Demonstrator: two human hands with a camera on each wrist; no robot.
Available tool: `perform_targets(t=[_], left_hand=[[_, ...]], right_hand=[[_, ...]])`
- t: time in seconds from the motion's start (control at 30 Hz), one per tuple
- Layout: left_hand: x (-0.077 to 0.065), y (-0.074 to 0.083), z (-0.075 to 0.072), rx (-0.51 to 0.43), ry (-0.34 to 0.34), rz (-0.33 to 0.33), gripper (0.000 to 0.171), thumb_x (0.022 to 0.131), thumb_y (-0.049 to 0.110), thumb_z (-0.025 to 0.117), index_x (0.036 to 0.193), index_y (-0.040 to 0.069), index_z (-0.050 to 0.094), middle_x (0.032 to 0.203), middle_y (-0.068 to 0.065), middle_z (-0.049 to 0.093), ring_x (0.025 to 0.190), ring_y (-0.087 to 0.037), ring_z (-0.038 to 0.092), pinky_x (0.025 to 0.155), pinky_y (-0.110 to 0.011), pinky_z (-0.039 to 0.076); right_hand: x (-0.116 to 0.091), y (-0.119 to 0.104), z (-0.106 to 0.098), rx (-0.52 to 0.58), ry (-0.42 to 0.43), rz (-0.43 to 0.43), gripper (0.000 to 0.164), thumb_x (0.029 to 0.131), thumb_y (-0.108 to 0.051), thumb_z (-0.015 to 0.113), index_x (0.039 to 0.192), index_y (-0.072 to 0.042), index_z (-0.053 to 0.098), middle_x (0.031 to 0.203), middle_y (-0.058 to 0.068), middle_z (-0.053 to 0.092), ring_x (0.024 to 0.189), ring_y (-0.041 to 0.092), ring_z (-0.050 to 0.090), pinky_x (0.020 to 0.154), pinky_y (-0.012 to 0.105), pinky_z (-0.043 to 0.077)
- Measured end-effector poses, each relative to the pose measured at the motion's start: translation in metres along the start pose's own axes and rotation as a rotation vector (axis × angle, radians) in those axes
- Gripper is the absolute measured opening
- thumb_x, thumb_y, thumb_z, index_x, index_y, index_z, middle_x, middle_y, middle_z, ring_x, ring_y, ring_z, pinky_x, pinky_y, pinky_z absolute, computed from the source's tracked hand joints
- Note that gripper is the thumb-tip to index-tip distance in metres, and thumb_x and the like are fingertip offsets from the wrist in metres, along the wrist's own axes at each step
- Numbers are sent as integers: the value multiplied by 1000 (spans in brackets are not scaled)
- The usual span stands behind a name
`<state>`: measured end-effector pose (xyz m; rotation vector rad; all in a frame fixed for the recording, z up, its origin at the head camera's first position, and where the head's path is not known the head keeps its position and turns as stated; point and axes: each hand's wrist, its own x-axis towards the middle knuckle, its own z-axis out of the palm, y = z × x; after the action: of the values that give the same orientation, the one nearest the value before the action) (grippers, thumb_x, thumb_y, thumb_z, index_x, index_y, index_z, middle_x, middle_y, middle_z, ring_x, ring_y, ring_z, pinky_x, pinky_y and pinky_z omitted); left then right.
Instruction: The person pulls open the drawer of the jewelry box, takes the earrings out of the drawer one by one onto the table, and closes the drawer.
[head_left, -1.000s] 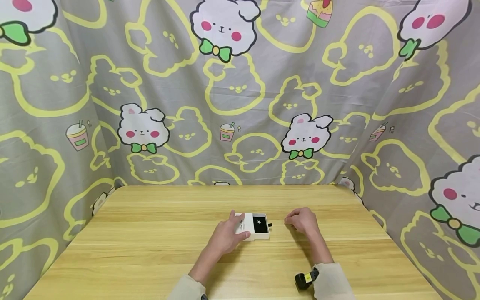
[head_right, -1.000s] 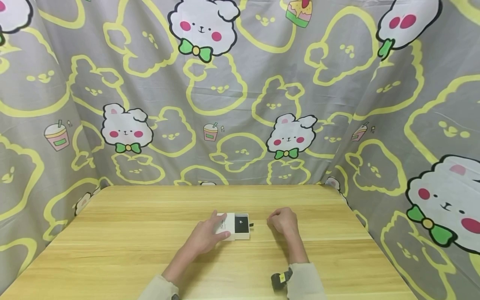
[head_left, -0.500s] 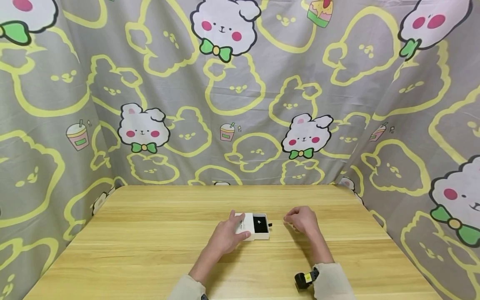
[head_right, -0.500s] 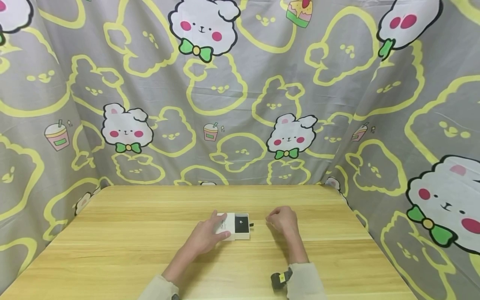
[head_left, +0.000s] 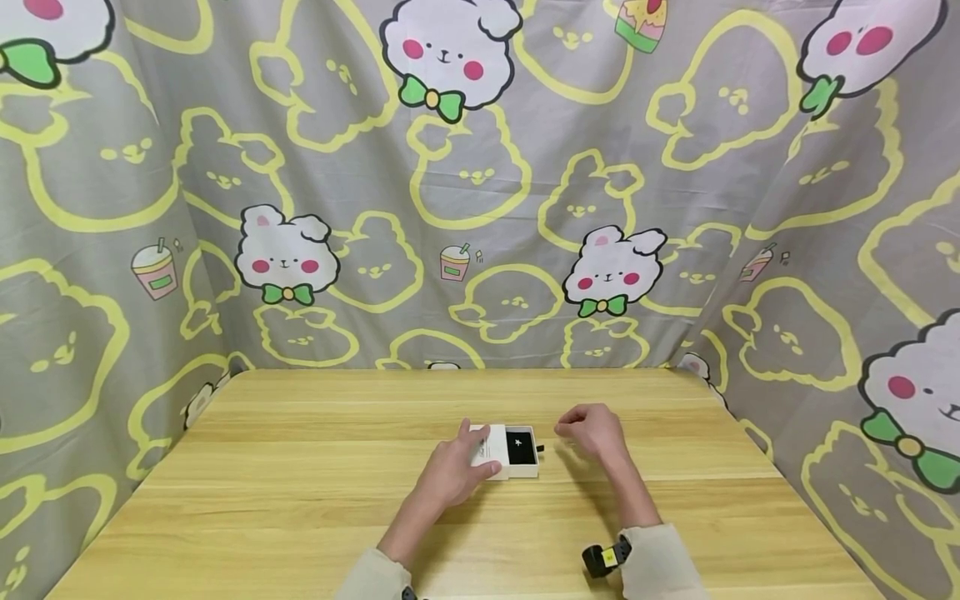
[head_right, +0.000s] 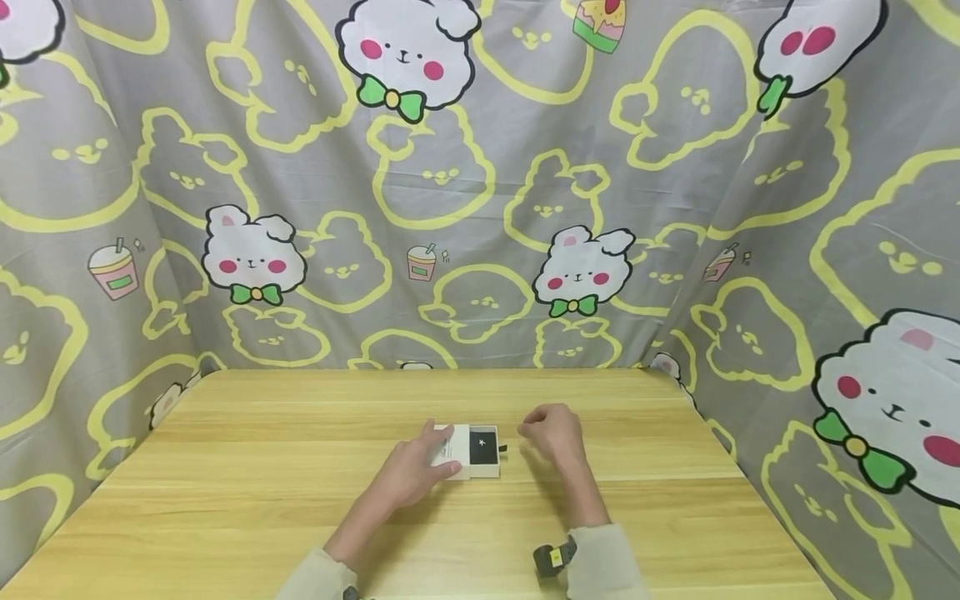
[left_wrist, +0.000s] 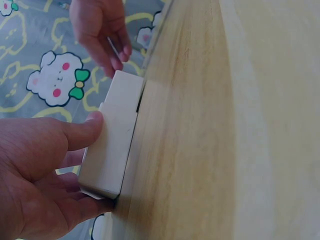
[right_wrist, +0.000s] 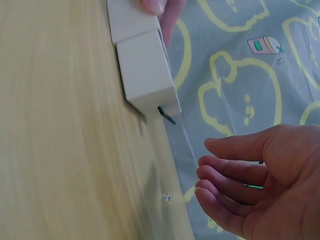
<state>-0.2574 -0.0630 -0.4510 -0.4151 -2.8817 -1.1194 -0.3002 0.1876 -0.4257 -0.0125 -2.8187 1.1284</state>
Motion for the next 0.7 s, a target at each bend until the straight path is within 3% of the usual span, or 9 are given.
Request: perform_targets(t=[0.7], left_hand=[[2,-1,-1,9,-15,-15,66,94,35,73,150,11,50,161,-27,31,135,-52,47,112,-59,40]], right_hand=[[-5,-29,21,63,57,-61,6,81,-11,80,85,-7,78,79,2,76,74,15,67,72,34,53]])
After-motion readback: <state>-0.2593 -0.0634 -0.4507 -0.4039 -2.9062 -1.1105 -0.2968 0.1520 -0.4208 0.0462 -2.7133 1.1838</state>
